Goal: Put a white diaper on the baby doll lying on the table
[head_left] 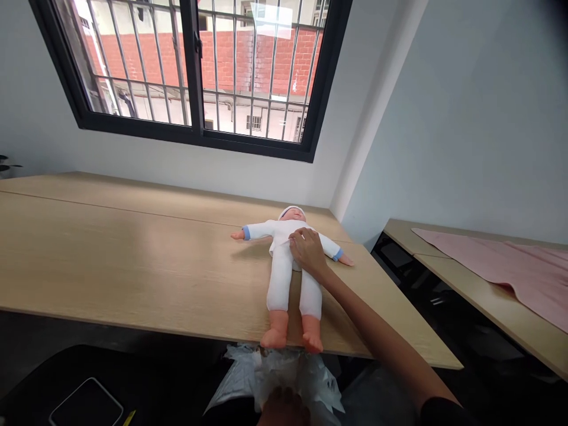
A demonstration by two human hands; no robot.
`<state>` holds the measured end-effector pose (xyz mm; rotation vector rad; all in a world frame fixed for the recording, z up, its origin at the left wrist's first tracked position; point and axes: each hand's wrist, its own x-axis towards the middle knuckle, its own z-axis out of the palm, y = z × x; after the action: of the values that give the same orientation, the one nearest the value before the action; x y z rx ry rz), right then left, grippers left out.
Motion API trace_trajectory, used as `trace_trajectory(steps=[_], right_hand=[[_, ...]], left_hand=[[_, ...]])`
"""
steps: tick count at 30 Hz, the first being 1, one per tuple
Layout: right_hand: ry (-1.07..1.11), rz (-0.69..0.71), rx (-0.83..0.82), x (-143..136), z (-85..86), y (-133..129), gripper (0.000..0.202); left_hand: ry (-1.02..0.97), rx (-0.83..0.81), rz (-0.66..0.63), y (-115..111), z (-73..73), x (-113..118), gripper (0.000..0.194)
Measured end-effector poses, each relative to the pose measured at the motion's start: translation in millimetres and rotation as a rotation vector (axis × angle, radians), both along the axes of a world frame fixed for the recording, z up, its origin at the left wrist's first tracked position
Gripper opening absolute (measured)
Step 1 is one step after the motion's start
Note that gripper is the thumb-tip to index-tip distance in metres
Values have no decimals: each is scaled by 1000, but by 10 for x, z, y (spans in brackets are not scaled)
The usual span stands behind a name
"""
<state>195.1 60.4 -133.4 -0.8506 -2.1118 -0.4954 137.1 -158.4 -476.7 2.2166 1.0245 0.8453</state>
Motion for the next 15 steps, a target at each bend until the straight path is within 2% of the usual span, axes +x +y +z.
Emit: trace_trajectory(steps=[3,5,7,9,12,14,15], right_hand=[[-2,16,-44,-3,-16,-6,14],[-7,35,-80,-1,14,-64,12],[47,78,-136,35,100,-229,11],[151,172,-260,132,243,-542,15],[201,422,-649,383,494,-1231,22],[90,502,-953,553,598,-1704,27],[25,558,-1070,618,608,-1905,36]], left_hand=[[36,209,187,-43,175,-14,55],[88,362,177,-79,444,-75,58],[152,491,145,-112,836,-184,54],[220,594,169,-149,1316,-323,49],[257,730,112,-234,2068,-535,38],[190,743,159,-306,2504,-654,28],[152,732,150,-341,2685,-702,23]])
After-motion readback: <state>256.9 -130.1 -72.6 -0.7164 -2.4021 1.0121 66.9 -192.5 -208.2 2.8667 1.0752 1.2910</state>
